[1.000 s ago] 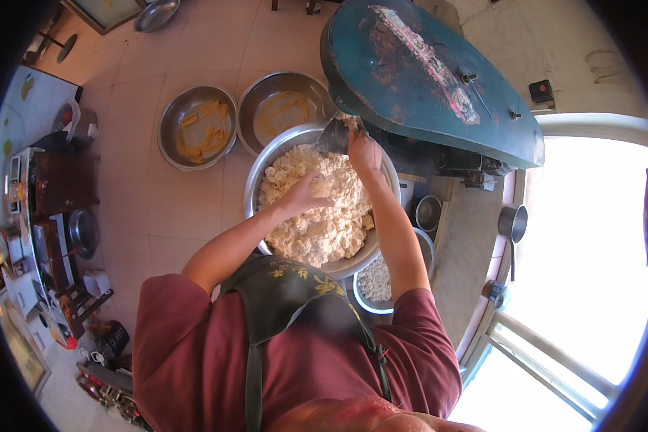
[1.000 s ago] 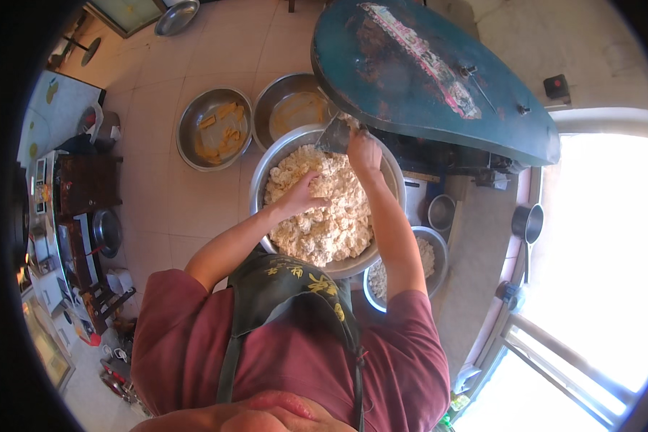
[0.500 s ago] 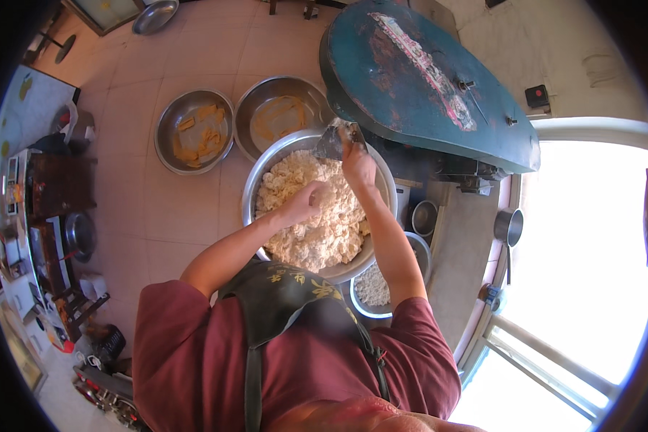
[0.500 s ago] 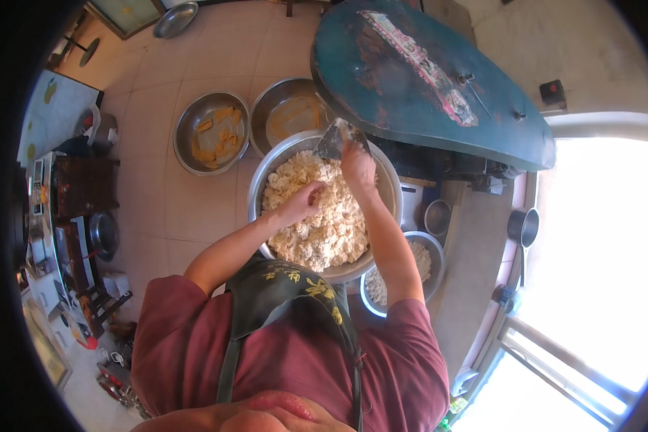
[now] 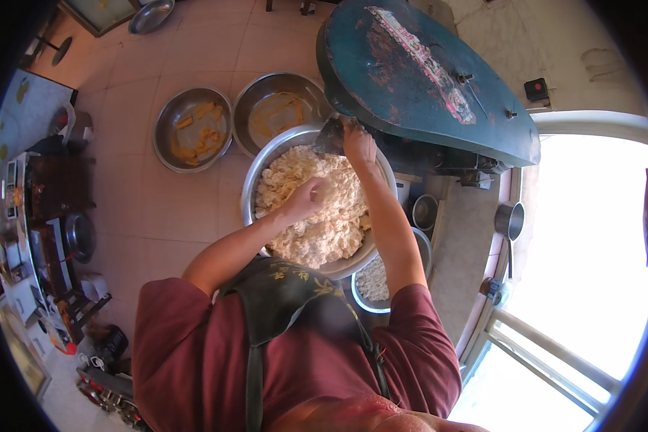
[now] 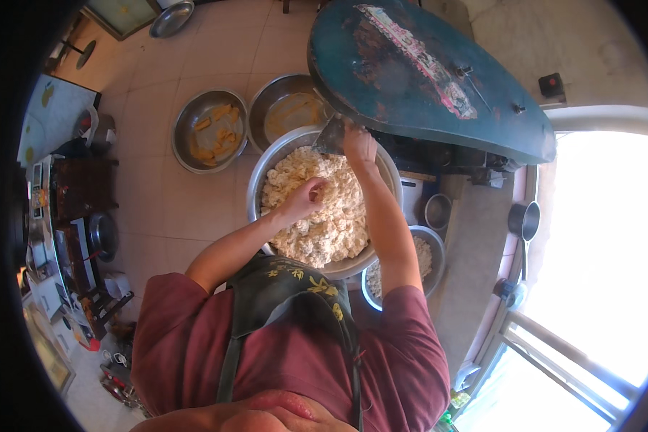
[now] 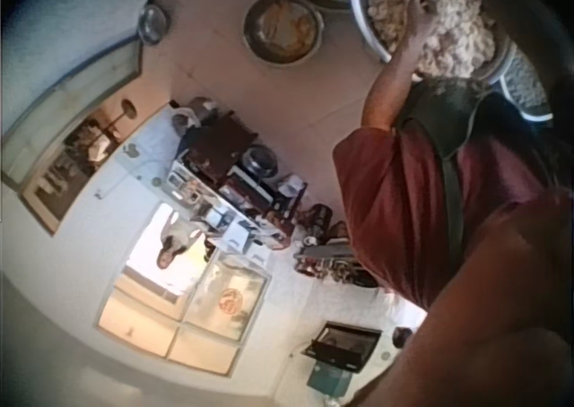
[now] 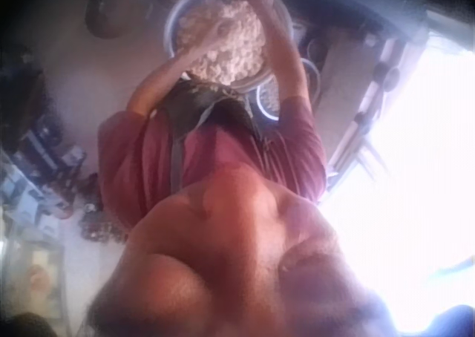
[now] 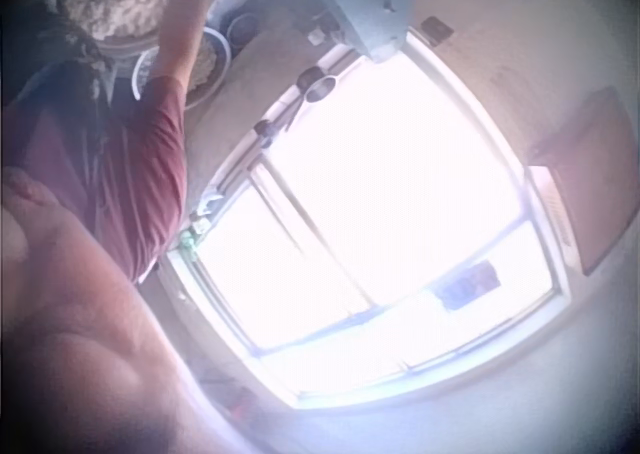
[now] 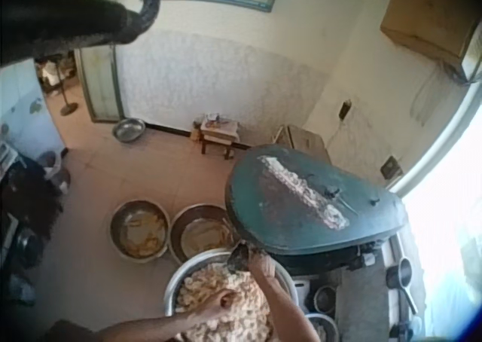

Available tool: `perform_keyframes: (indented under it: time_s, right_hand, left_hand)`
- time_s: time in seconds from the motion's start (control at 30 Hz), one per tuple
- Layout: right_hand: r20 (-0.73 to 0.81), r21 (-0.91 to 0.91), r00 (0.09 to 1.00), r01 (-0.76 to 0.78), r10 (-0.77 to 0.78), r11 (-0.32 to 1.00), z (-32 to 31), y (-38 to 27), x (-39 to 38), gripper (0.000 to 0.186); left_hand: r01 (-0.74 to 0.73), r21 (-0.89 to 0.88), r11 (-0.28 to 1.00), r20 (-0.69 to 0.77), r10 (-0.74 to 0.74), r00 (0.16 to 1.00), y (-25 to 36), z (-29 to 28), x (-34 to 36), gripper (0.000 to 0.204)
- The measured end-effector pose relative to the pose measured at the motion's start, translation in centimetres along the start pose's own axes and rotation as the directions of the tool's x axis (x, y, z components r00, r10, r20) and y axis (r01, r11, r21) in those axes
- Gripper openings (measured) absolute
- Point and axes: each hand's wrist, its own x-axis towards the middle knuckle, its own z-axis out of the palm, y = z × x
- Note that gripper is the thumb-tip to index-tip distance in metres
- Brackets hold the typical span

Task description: The person mixes a bowl of dough by hand and uses a mechanical extruder to process it into strips.

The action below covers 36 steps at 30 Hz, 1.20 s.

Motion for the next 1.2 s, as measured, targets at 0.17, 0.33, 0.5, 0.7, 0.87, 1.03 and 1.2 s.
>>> perform_keyframes:
  time_s: [0.17, 0.33, 0.5, 0.7, 0.87, 1.03, 1.2]
  right_hand:
    - [0.012, -0.016, 0.994, 0.106, -0.105, 0.994, 2.2, 0.5, -1.8, 0.041]
    - [0.015, 0.005, 0.999, -0.030, 0.030, 1.000, 0.4, -0.7, -0.7, 0.032]
    - [0.196, -0.127, 0.979, -0.026, 0.051, 0.992, -2.4, 1.1, -2.0, 0.054]
    - [0.058, 0.007, 0.998, 0.019, -0.019, 1.000, -1.2, -0.3, -0.4, 0.043]
    - [-0.275, -0.069, 0.932, 0.224, -0.235, 0.972, 1.9, 1.0, 0.0, 0.040]
    - [0.009, 0.014, 0.995, 0.102, -0.102, 0.995, -1.3, 0.2, 0.3, 0.033]
    - [-0.124, 0.233, 0.992, 0.038, -0.009, 0.972, -5.2, 3.9, -5.2, 0.038]
  left_hand:
    - [-0.060, 0.115, 0.992, -0.037, 0.065, 0.997, -0.7, -0.6, 1.3, 0.060]
    - [-0.007, -0.012, 1.000, -0.009, 0.007, 1.000, 0.7, -0.1, -0.6, 0.060]
    - [-0.066, 0.051, 0.997, -0.036, 0.068, 0.997, -0.9, -0.3, 0.9, 0.062]
    - [-0.038, -0.043, 0.998, -0.050, 0.036, 0.998, -0.4, -0.1, 0.0, 0.062]
    - [-0.094, -0.053, 0.994, -0.068, 0.090, 0.994, 0.8, -0.3, 1.7, 0.061]
    - [-0.221, 0.097, 0.971, -0.188, 0.236, 0.954, 2.4, -0.7, 4.0, 0.057]
    - [-0.145, 0.435, 0.888, -0.292, 0.292, 0.911, 6.8, 1.1, 10.9, 0.048]
